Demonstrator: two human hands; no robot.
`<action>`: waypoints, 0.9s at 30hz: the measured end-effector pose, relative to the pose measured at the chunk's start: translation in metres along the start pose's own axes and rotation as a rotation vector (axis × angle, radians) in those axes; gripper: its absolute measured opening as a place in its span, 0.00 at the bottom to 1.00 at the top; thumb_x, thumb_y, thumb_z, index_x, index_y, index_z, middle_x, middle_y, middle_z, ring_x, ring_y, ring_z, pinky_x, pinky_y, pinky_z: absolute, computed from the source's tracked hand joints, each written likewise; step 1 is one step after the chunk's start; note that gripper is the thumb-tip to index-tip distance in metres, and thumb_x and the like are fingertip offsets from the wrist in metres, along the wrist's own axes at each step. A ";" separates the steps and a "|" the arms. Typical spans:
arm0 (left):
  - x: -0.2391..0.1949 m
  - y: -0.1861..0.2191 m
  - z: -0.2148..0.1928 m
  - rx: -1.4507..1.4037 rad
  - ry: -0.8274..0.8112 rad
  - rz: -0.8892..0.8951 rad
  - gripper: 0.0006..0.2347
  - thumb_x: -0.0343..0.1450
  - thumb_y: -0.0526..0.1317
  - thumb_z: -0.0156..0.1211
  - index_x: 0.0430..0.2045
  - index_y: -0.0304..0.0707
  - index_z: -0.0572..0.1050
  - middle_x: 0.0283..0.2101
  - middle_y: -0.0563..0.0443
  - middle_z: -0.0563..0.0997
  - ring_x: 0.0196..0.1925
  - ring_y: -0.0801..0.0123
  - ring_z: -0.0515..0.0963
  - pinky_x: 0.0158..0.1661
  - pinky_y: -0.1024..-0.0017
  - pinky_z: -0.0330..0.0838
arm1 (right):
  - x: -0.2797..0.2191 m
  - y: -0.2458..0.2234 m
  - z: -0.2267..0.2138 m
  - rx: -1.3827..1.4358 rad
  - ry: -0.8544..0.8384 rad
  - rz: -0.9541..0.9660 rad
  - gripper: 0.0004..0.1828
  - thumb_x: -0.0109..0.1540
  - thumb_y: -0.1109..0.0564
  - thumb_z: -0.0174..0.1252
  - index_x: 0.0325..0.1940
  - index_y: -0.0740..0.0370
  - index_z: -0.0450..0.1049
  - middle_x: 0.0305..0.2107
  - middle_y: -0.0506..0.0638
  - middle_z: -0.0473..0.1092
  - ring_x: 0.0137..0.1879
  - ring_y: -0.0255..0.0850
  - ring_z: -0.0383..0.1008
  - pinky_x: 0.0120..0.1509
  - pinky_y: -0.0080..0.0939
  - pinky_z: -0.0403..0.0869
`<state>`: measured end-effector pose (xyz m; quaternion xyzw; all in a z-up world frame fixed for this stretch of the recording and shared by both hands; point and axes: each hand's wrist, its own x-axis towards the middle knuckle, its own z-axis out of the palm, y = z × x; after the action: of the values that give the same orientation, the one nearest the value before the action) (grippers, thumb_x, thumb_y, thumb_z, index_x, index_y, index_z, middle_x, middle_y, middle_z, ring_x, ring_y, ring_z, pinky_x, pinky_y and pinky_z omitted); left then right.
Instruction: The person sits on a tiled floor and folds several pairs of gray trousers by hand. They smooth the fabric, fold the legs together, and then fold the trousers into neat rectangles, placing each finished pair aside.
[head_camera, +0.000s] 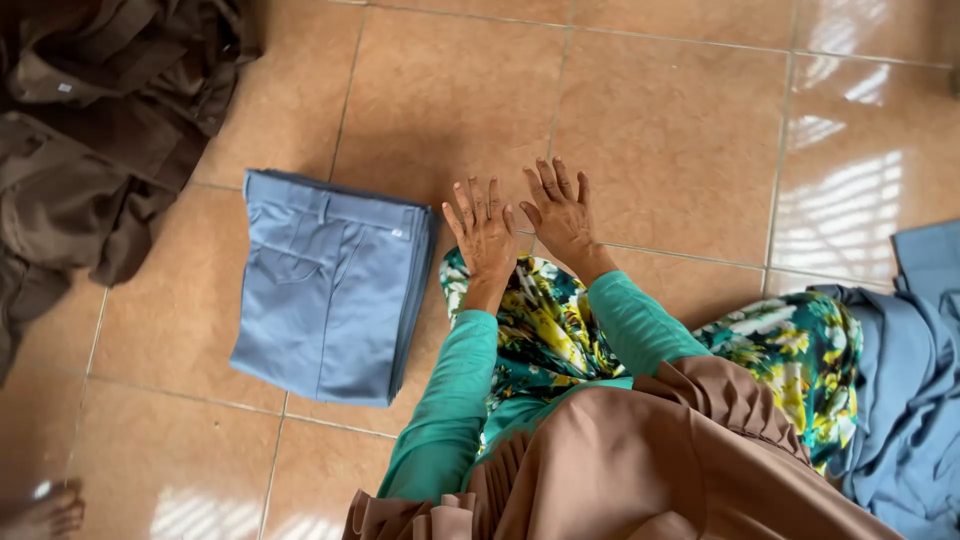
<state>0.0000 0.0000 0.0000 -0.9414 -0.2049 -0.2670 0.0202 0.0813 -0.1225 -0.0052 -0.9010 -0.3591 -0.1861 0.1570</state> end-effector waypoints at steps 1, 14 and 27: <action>0.003 0.011 0.001 -0.012 0.000 0.021 0.21 0.80 0.49 0.38 0.71 0.53 0.59 0.75 0.44 0.57 0.79 0.48 0.48 0.74 0.42 0.34 | -0.004 0.010 -0.002 -0.011 0.005 0.021 0.33 0.70 0.40 0.54 0.78 0.48 0.60 0.74 0.52 0.56 0.79 0.54 0.52 0.74 0.70 0.53; -0.013 0.195 0.024 -0.373 -0.388 0.471 0.22 0.78 0.48 0.41 0.68 0.44 0.65 0.73 0.37 0.60 0.79 0.44 0.48 0.72 0.38 0.33 | -0.117 0.149 -0.065 -0.133 -0.202 0.662 0.35 0.71 0.36 0.46 0.81 0.44 0.52 0.76 0.50 0.52 0.82 0.49 0.43 0.78 0.68 0.48; -0.127 0.455 -0.054 -0.816 -0.193 1.274 0.21 0.74 0.44 0.52 0.62 0.39 0.70 0.66 0.32 0.69 0.72 0.40 0.62 0.69 0.37 0.50 | -0.353 0.251 -0.208 -0.422 -0.005 1.273 0.33 0.73 0.37 0.42 0.80 0.46 0.52 0.74 0.53 0.55 0.80 0.52 0.50 0.74 0.69 0.53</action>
<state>0.0554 -0.4723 0.0133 -0.8297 0.4921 -0.1746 -0.1971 -0.0256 -0.5909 -0.0181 -0.9488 0.2864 -0.1212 0.0556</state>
